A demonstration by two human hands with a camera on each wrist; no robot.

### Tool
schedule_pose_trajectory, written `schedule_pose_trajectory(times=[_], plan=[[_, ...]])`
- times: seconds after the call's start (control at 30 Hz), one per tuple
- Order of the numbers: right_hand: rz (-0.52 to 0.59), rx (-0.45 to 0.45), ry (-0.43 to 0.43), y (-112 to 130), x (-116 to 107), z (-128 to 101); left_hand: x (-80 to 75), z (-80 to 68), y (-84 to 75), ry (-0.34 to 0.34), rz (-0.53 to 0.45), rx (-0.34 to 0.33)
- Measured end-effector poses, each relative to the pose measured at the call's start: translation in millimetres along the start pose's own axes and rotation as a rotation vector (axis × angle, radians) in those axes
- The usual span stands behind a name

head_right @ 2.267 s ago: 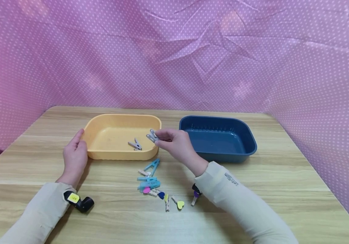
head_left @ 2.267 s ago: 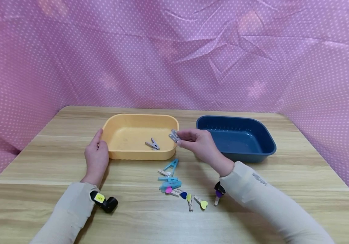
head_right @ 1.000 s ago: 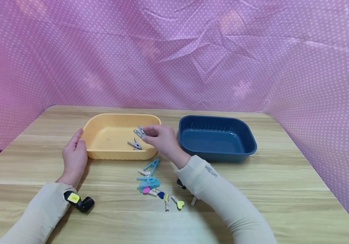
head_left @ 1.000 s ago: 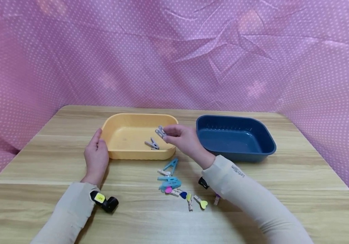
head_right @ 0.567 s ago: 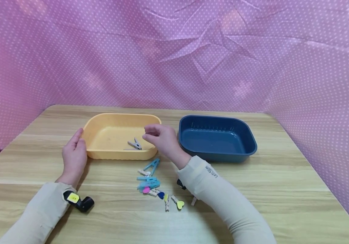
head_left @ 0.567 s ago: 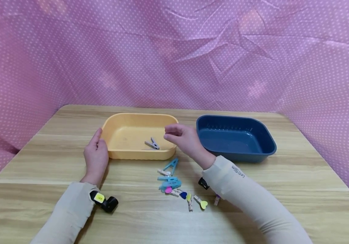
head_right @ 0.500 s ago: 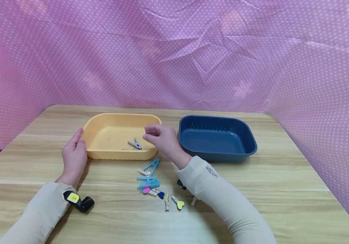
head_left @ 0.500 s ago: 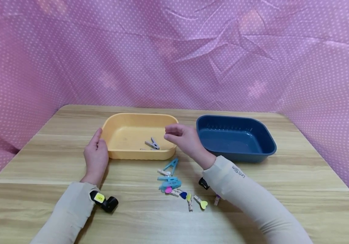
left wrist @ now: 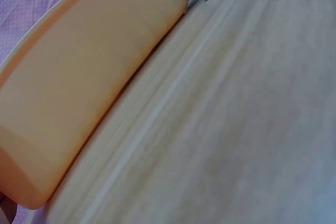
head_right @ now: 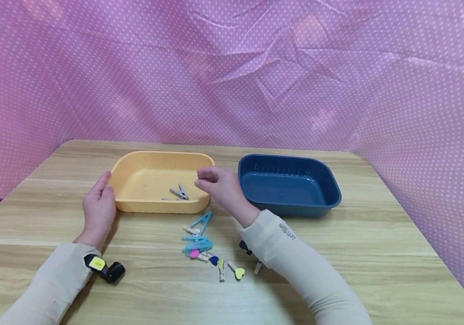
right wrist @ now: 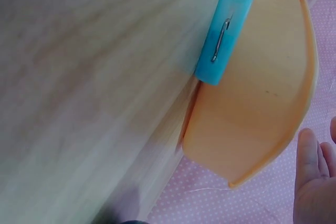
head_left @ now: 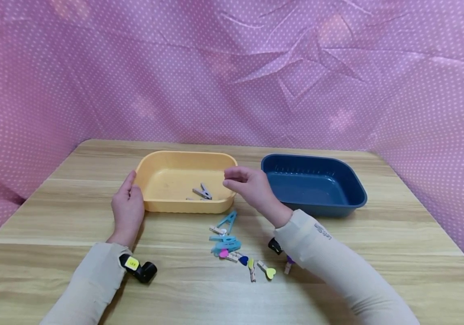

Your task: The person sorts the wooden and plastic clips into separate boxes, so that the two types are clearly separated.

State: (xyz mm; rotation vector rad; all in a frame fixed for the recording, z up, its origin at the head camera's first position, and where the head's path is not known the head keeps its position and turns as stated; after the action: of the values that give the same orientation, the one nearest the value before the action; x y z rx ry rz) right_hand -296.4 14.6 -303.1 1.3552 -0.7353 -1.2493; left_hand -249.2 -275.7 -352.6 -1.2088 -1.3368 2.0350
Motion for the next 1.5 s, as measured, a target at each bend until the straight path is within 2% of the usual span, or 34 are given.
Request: schedule_pose_trajectory(times=[0.47, 0.83, 0.97, 1.27, 1.5], plan=[[0.022, 0.009, 0.007, -1, -9, -11, 0.3, -0.4, 1.2, 0.015, -0.004, -0.006], [-0.070, 0.064, -0.007, -10, -19, -13, 0.1, -0.4, 0.3, 0.021, 0.000, 0.000], [-0.097, 0.068, 0.050, -8, -19, -16, -0.5, -0.4, -0.4, 0.012, 0.000, 0.004], [-0.158, 0.017, 0.296, -11, -14, -20, -0.9, -0.6, -1.1, 0.001, 0.009, 0.006], [-0.188, 0.006, 0.423, -16, -9, -21, -1.1, -1.6, -1.8, -0.007, 0.017, 0.023]])
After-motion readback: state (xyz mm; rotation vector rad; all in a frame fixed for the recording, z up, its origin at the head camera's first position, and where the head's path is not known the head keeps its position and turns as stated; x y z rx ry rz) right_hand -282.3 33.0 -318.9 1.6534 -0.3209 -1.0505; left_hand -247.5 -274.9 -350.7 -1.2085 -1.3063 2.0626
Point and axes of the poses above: each hand's wrist, its own z-axis towards the middle knuckle, its own x-axis out of the palm, y = z × x, the point moved 7 cm from there along z, towards the middle knuckle, and after that the axes turned 10 degrees about z, right-handed, at the moved point
